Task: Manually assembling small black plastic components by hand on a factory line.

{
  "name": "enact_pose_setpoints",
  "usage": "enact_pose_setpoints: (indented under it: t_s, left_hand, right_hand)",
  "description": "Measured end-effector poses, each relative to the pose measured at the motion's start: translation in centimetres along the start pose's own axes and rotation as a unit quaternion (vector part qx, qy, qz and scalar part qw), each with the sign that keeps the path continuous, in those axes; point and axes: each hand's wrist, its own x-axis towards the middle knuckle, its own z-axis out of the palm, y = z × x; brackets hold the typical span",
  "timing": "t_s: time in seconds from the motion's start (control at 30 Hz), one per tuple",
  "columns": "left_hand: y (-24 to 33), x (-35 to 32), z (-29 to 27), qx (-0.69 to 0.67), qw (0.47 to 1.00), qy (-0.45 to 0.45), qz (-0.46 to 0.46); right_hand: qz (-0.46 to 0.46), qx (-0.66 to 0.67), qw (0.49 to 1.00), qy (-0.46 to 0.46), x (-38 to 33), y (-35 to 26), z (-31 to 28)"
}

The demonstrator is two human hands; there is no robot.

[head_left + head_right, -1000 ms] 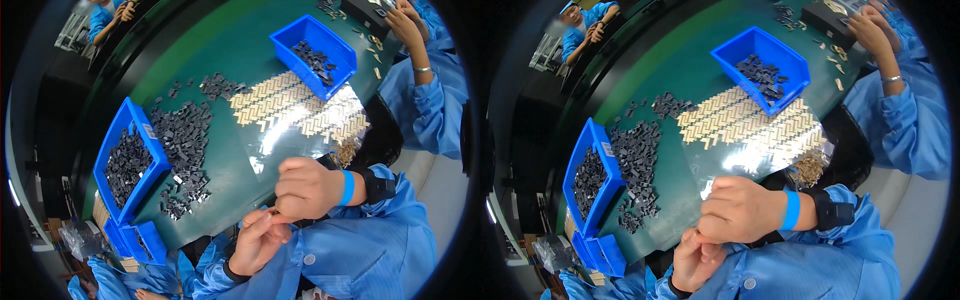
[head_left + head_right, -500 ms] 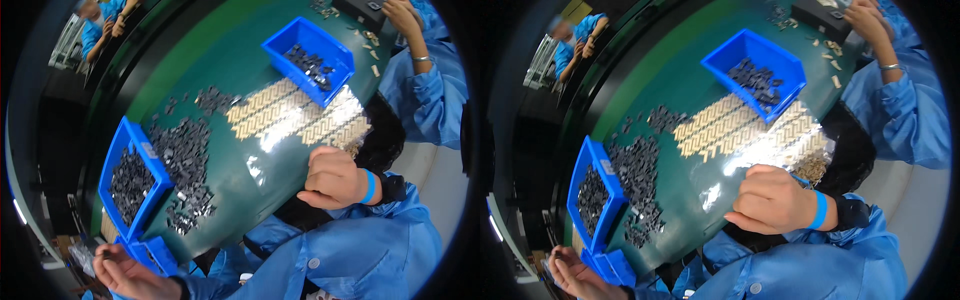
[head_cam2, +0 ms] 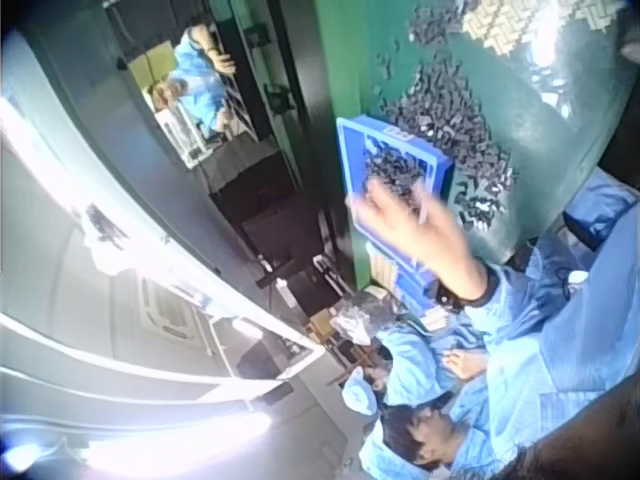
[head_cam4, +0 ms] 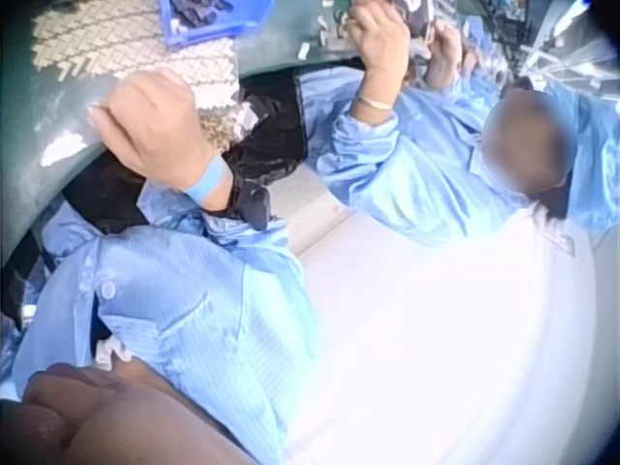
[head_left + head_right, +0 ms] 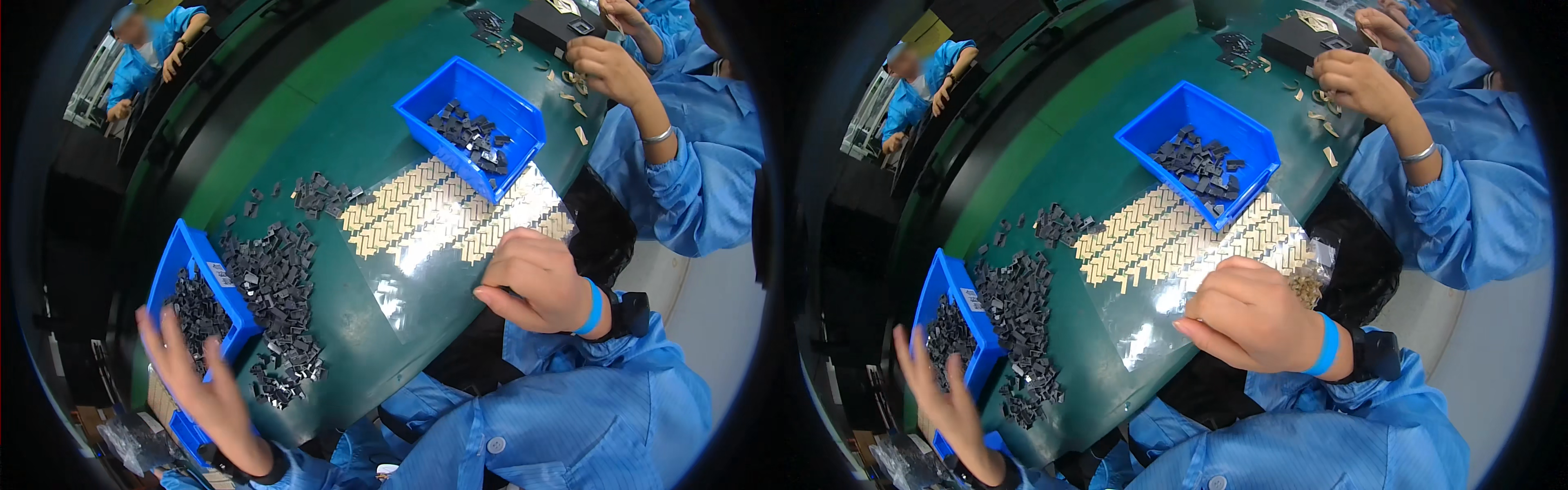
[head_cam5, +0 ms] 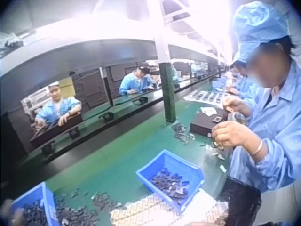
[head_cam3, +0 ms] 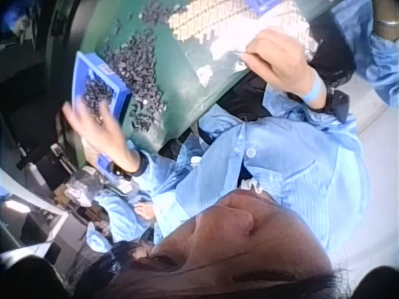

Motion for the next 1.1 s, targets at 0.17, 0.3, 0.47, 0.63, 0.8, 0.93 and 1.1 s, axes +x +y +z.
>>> enact_pose_setpoints:
  t_s: [0.17, 0.3, 0.47, 0.63, 0.8, 0.93, 1.1]
  left_hand:
    - [8.7, 1.9, 4.0, -0.127, 0.954, -0.238, 0.130]
    - [9.8, 2.7, 7.5, -0.151, 0.936, -0.265, 0.175]
    - [9.6, 2.6, 10.6, -0.195, 0.922, -0.274, 0.193]
    - [9.5, 2.3, 10.7, -0.201, 0.923, -0.271, 0.183]
    - [9.5, 2.6, 11.3, -0.214, 0.922, -0.265, 0.186]
    - [9.5, 2.8, 11.4, -0.216, 0.920, -0.260, 0.199]
    - [9.5, 2.7, 11.9, -0.215, 0.925, -0.229, 0.213]
  right_hand:
    - [0.037, -0.004, 0.998, -0.053, 2.1, 0.0, 2.3]
    - [0.067, -0.039, 0.989, -0.125, 3.1, 0.2, 3.9]
    - [0.082, -0.042, 0.986, -0.136, 3.8, 1.5, 5.0]
    - [0.087, -0.017, 0.983, -0.159, 4.3, 1.9, 5.8]
    - [0.094, 0.005, 0.984, -0.148, 4.3, 2.5, 5.9]
    - [0.088, 0.006, 0.987, -0.131, 4.0, 3.3, 5.9]
    - [0.044, 0.027, 0.990, -0.133, 4.1, 3.5, 5.7]
